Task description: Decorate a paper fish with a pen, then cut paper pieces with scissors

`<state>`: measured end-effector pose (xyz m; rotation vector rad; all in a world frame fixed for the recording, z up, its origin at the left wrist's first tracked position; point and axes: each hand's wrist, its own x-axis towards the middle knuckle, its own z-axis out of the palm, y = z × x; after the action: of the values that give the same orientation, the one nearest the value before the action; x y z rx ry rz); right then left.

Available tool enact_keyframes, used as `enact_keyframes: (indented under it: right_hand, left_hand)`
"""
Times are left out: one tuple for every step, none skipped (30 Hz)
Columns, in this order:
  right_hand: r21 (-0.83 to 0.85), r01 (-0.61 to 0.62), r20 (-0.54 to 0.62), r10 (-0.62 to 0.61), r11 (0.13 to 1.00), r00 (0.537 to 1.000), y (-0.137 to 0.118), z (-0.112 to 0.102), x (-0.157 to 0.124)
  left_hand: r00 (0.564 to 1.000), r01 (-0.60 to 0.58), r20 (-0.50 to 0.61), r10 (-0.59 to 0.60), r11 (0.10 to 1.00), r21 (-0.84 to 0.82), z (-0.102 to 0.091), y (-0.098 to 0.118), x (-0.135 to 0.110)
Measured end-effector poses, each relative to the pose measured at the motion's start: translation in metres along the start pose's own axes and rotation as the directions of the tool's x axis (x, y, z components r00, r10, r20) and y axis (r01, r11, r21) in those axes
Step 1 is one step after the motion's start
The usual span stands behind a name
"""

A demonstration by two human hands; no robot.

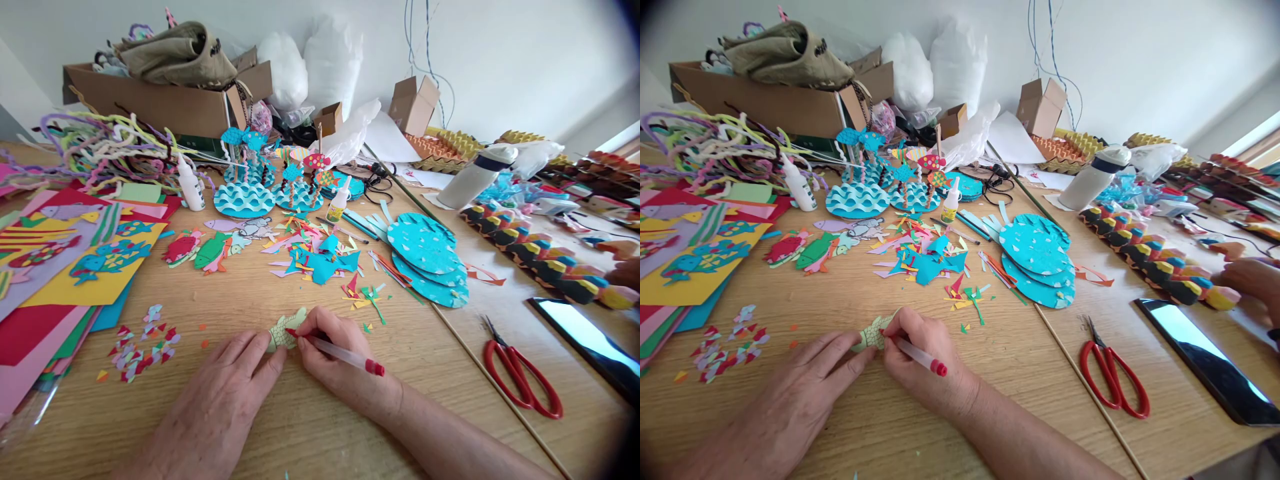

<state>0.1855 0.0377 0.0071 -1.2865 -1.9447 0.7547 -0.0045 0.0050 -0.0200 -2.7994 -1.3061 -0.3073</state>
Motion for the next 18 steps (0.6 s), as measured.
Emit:
enact_keyframes:
  right_hand:
    - [0.002, 0.002, -0.002, -0.002, 1.0, 1.0, -0.0001, 0.0002, 0.0003]
    - [0.003, 0.0, 0.0, 0.0, 1.0, 1.0, -0.0002, 0.0004, 0.0006]
    - [0.003, -0.003, 0.001, 0.003, 1.0, 1.0, -0.0002, 0.0006, 0.0009]
    - [0.002, -0.008, 0.004, 0.008, 1.0, 1.0, -0.0003, 0.0006, 0.0011]
    - [0.002, -0.011, 0.005, 0.011, 1.0, 1.0, -0.0002, 0.0006, 0.0012]
    - [0.003, -0.013, 0.003, 0.013, 1.0, 1.0, -0.0001, 0.0005, 0.0013]
    - [0.005, -0.015, -0.003, 0.015, 1.0, 1.0, 0.0001, 0.0004, 0.0013]
    - [0.01, -0.016, -0.014, 0.016, 1.0, 1.0, 0.0002, 0.0001, 0.0012]
    - [0.017, -0.018, -0.025, 0.019, 1.0, 1.0, 0.0004, -0.0001, 0.0011]
    - [0.021, -0.021, -0.033, 0.022, 1.0, 0.999, 0.0004, -0.0004, 0.0009]
    - [0.022, -0.024, -0.039, 0.025, 0.999, 0.999, 0.0004, -0.0006, 0.0008]
    - [0.018, -0.027, -0.043, 0.027, 0.999, 0.999, 0.0003, -0.0007, 0.0007]
    - [0.011, -0.028, -0.045, 0.028, 1.0, 0.999, 0.0001, -0.0008, 0.0006]
    - [0.002, -0.026, -0.045, 0.026, 1.0, 0.999, 0.0, -0.0007, 0.0005]
    - [-0.006, -0.021, -0.046, 0.021, 1.0, 0.999, -0.0001, -0.0005, 0.0004]
    - [-0.011, -0.016, -0.045, 0.016, 1.0, 0.999, -0.0001, -0.0003, 0.0004]
    - [-0.013, -0.013, -0.045, 0.012, 1.0, 0.999, -0.0001, 0.0, 0.0004]
    - [-0.014, -0.011, -0.042, 0.01, 1.0, 0.999, 0.0, 0.0003, 0.0004]
  left_hand:
    - [1.0, 0.003, -0.001, -0.003, 1.0, 0.0, -0.0006, 0.0003, 0.0003]
    - [1.0, 0.004, -0.003, -0.004, 1.0, -0.002, -0.0012, 0.0006, 0.0007]
    - [1.0, 0.007, -0.004, -0.007, 1.0, -0.002, -0.0018, 0.0009, 0.0011]
    - [1.0, 0.009, -0.007, -0.009, 1.0, -0.002, -0.0023, 0.001, 0.0014]
    - [1.0, 0.008, -0.006, -0.008, 1.0, 0.0, -0.0027, 0.001, 0.0016]
    - [1.0, 0.005, -0.007, -0.005, 1.0, 0.003, -0.0028, 0.001, 0.0018]
    - [1.0, 0.001, -0.007, -0.001, 1.0, 0.005, -0.0029, 0.0009, 0.0018]
    - [1.0, 0.0, -0.005, 0.0, 1.0, 0.006, -0.0028, 0.0009, 0.0017]
    - [1.0, 0.0, -0.001, 0.0, 1.0, 0.007, -0.0027, 0.0009, 0.0016]
    - [1.0, 0.001, 0.0, -0.001, 1.0, 0.007, -0.0027, 0.0009, 0.0014]
    - [1.0, 0.003, -0.003, -0.003, 1.0, 0.007, -0.0027, 0.0012, 0.0013]
    - [1.0, 0.004, -0.008, -0.004, 1.0, 0.009, -0.0029, 0.0016, 0.0012]
    - [1.0, 0.001, -0.009, -0.001, 1.0, 0.012, -0.0033, 0.0021, 0.0013]
    - [1.0, 0.0, -0.011, 0.0, 1.0, 0.016, -0.0038, 0.0026, 0.0014]
    - [1.0, 0.0, -0.011, 0.0, 1.0, 0.02, -0.0043, 0.0032, 0.0015]
    - [1.0, 0.0, -0.011, 0.0, 1.0, 0.022, -0.0049, 0.0036, 0.0017]
    - [1.0, 0.003, -0.006, -0.003, 1.0, 0.022, -0.0053, 0.0039, 0.0019]
    - [1.0, 0.004, -0.004, -0.004, 1.0, 0.022, -0.0056, 0.0039, 0.002]
